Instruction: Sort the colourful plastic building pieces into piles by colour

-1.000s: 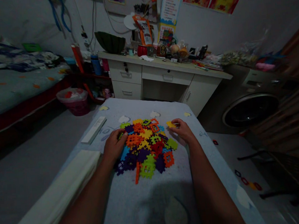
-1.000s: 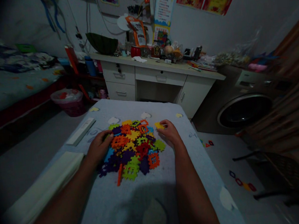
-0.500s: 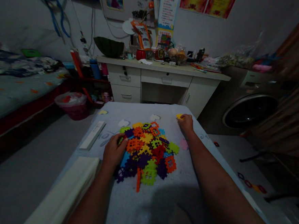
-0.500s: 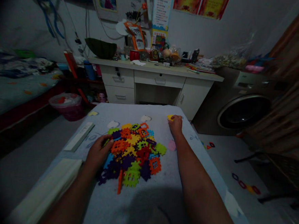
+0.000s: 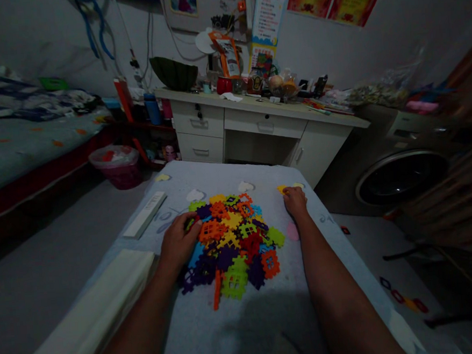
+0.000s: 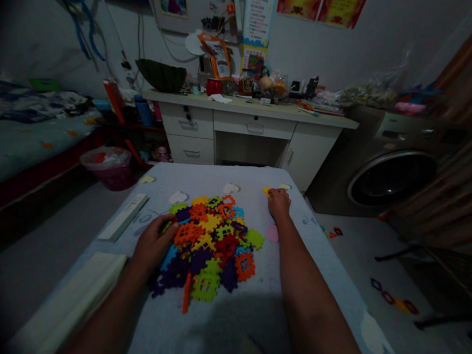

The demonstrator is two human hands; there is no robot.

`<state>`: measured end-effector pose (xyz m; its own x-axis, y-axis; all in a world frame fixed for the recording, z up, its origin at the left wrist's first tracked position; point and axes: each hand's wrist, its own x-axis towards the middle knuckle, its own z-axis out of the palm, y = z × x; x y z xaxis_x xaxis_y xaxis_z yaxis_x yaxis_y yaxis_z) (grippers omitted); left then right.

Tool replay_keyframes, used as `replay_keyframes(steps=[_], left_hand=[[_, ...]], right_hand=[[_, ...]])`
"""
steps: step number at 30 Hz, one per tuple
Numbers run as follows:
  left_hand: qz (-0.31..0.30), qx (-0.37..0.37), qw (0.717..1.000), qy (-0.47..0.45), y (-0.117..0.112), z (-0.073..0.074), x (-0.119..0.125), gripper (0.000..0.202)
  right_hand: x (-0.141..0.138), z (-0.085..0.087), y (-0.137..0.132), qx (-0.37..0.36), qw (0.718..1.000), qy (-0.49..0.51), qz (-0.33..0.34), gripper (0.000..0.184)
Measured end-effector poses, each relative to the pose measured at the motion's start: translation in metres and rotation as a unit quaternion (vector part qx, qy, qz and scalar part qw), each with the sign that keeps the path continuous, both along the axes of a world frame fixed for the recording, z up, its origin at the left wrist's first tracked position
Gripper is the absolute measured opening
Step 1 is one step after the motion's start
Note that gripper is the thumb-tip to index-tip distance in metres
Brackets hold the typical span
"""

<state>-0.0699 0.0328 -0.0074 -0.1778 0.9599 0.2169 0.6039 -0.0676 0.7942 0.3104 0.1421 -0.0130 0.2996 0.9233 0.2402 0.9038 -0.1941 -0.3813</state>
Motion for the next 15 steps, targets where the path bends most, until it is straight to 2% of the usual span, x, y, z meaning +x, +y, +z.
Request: replay_keyframes(steps=[7,15], left_hand=[[-0.005,0.006,1.000,-0.002,0.0002,-0.0031,-0.0012,0.042],[-0.004,0.001,1.000,0.010,0.0009,-0.0060,-0.0022,0.045]], right_hand=[[0.0029,-0.0008,0.0031,-0.024,0.999,-0.009,0.048,0.037],[-0.0014,0.0027,0.0020,-0.062,0.996,-0.035,0.049,0.043]])
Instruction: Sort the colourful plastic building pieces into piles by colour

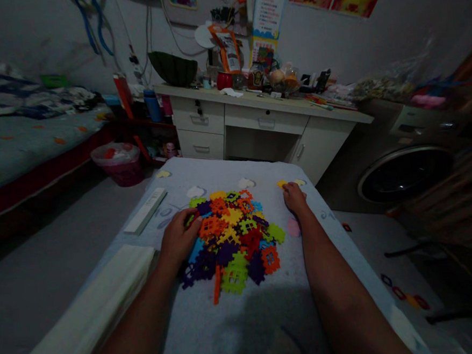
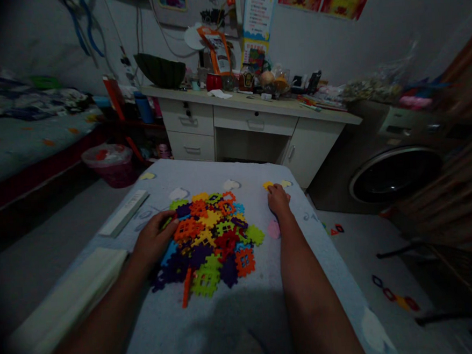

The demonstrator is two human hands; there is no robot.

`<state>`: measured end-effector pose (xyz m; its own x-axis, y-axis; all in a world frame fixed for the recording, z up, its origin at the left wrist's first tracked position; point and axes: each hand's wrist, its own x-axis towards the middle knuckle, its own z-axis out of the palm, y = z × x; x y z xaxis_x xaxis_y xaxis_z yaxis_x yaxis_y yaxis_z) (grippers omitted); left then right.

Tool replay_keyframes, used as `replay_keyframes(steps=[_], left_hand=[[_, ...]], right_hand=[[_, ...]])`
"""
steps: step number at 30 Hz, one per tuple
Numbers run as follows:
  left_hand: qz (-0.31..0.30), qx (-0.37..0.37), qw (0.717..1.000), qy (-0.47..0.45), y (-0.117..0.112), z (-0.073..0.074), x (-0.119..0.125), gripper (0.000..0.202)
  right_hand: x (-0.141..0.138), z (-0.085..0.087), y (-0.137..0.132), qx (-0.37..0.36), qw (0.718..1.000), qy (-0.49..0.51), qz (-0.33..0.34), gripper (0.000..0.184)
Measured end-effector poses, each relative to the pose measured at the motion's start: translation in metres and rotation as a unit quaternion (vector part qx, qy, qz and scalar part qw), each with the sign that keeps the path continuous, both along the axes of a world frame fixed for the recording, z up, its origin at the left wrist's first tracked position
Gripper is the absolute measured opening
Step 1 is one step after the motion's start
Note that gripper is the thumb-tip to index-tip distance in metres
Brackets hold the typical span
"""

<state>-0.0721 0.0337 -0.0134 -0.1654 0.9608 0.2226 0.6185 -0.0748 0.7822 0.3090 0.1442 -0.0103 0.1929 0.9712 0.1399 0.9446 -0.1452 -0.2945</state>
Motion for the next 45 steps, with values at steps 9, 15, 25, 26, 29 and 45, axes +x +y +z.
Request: replay_keyframes(steps=[9,15,25,26,29,45], left_hand=[[-0.001,-0.002,1.000,0.001,-0.001,0.002,0.000,0.046],[-0.002,-0.007,1.000,-0.005,-0.001,0.001,0.001,0.047],[0.001,-0.003,1.000,-0.004,-0.002,0.006,0.003,0.046],[0.002,-0.003,1.000,-0.003,-0.002,0.006,0.003,0.046],[0.003,-0.008,1.000,-0.003,-0.002,0.006,0.002,0.047],[-0.004,-0.007,1.000,-0.009,-0.002,0.005,0.001,0.047]], right_hand=[[-0.006,0.007,-0.003,-0.005,1.000,-0.018,0.014,0.036],[-0.003,0.005,-0.001,-0.010,1.000,-0.016,0.017,0.038],[-0.004,0.003,0.000,-0.013,0.999,-0.001,0.039,0.036],[-0.004,0.003,-0.001,-0.010,0.999,0.000,0.040,0.036],[-0.009,0.008,-0.003,0.010,0.999,0.000,0.038,0.035],[-0.096,0.025,-0.016,-0.048,0.919,0.182,0.347,0.043]])
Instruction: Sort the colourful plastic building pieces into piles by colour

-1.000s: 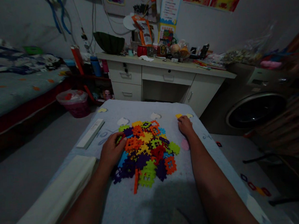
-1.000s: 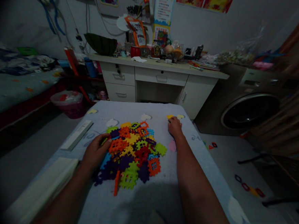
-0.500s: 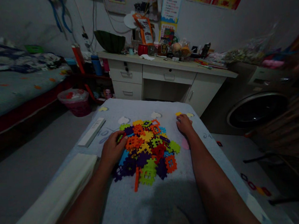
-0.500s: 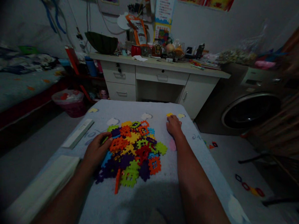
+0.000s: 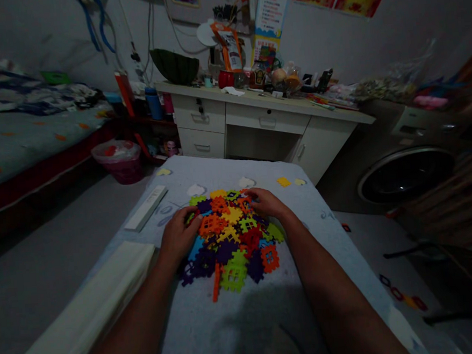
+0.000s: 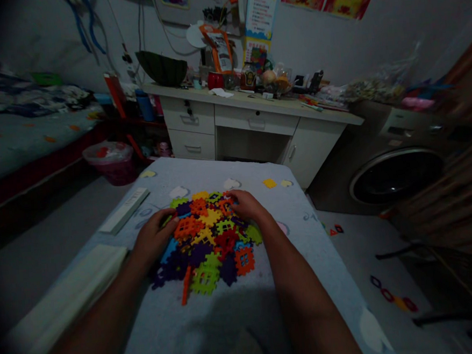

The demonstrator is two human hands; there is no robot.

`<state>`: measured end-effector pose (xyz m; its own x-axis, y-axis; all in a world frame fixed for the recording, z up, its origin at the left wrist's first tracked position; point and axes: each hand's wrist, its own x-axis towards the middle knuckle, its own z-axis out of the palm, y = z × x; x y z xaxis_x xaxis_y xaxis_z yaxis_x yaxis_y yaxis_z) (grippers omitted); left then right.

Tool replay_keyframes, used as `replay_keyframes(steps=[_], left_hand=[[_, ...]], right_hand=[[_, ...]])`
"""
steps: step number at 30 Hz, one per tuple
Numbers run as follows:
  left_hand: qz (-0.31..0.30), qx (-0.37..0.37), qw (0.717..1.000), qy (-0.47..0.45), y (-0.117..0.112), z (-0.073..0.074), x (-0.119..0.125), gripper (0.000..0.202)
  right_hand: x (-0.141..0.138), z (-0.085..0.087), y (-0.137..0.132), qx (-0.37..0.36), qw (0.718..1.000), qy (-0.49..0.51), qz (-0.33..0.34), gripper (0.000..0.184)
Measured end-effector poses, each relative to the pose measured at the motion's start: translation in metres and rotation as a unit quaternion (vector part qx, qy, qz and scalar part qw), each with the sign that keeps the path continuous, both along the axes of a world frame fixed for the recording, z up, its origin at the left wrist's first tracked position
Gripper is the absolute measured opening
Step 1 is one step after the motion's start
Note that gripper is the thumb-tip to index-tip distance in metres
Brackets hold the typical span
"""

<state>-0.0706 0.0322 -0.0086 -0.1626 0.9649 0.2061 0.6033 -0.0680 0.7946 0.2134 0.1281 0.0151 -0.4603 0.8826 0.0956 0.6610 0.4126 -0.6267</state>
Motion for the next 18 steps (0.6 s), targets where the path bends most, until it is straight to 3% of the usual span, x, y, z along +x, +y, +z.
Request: replay_keyframes(steps=[5,10,14,18], left_hand=[[0.000,0.000,1.000,0.001,0.000,0.001,0.000,0.046],[0.003,0.004,1.000,0.008,0.000,0.002,0.000,0.045],[0.006,-0.005,1.000,0.012,0.000,0.002,0.000,0.046],[0.002,-0.004,1.000,0.010,0.000,0.002,0.000,0.047]], right_hand=[[0.018,0.015,0.002,-0.049,0.998,0.043,-0.025,0.026],[0.071,0.033,0.006,-0.035,0.989,0.068,-0.130,0.020],[0.113,0.030,0.005,-0.038,0.971,0.039,-0.234,0.017],[0.130,0.020,0.003,-0.093,0.960,-0.041,-0.260,0.018]])
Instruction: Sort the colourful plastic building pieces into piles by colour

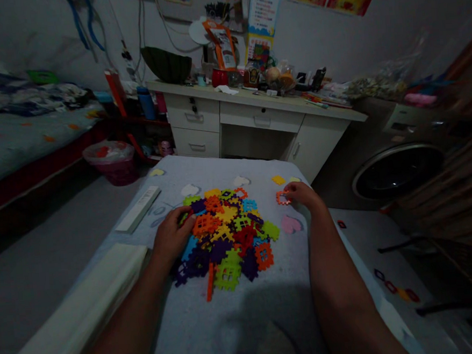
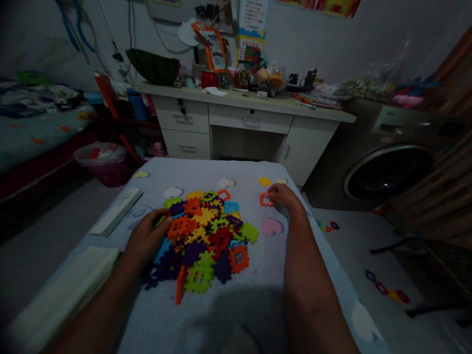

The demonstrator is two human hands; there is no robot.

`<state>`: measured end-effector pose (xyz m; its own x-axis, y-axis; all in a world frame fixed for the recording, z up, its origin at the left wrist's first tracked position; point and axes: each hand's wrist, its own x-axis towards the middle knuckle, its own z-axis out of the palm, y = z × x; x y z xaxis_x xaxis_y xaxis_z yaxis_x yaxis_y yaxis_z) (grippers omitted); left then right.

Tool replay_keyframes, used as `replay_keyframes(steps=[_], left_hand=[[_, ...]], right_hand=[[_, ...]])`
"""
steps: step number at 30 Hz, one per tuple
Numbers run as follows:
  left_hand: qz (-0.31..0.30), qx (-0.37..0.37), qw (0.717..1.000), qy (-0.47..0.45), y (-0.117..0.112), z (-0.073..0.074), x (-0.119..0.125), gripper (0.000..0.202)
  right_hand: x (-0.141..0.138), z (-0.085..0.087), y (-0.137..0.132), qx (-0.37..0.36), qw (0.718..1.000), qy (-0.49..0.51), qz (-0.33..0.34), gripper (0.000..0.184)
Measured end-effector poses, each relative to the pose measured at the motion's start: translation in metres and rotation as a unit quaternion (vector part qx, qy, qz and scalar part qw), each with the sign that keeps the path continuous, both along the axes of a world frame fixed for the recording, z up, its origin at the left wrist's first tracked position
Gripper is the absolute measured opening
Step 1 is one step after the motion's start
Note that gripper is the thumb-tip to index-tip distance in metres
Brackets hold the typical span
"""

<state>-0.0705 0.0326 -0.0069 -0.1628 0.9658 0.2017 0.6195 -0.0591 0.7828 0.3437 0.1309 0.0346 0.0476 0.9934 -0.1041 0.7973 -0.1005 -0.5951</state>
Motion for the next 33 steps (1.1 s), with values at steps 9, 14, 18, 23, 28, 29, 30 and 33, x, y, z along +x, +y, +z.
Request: replay_keyframes(steps=[9,14,18,23,28,29,30,33], left_hand=[[0.001,0.000,1.000,0.002,0.000,-0.002,-0.002,0.045],[0.002,-0.004,1.000,0.002,0.001,-0.003,-0.001,0.045],[0.000,-0.003,1.000,0.002,0.001,-0.003,-0.001,0.045],[0.001,-0.009,1.000,-0.002,0.000,0.000,0.000,0.046],[0.001,-0.007,1.000,-0.006,-0.001,0.000,0.000,0.046],[-0.001,-0.005,1.000,-0.008,0.000,0.000,0.000,0.046],[-0.002,-0.005,1.000,-0.007,0.000,-0.001,0.000,0.046],[0.001,-0.006,1.000,0.002,0.000,0.000,0.000,0.045]], right_hand=[[-0.011,-0.001,-0.001,-0.042,0.984,-0.169,-0.021,0.050],[-0.022,-0.003,-0.004,-0.050,0.974,-0.222,-0.023,0.051],[-0.017,-0.002,-0.005,-0.045,0.975,-0.216,-0.018,0.050],[-0.015,0.007,-0.006,-0.041,0.976,-0.214,-0.021,0.053],[-0.029,0.028,-0.006,0.019,0.985,-0.154,0.082,0.038],[-0.035,0.032,-0.007,0.012,0.984,-0.134,0.113,0.033],[-0.042,0.035,-0.008,0.001,0.983,-0.119,0.142,0.028],[-0.066,0.041,-0.012,-0.028,0.971,-0.108,0.210,0.016]])
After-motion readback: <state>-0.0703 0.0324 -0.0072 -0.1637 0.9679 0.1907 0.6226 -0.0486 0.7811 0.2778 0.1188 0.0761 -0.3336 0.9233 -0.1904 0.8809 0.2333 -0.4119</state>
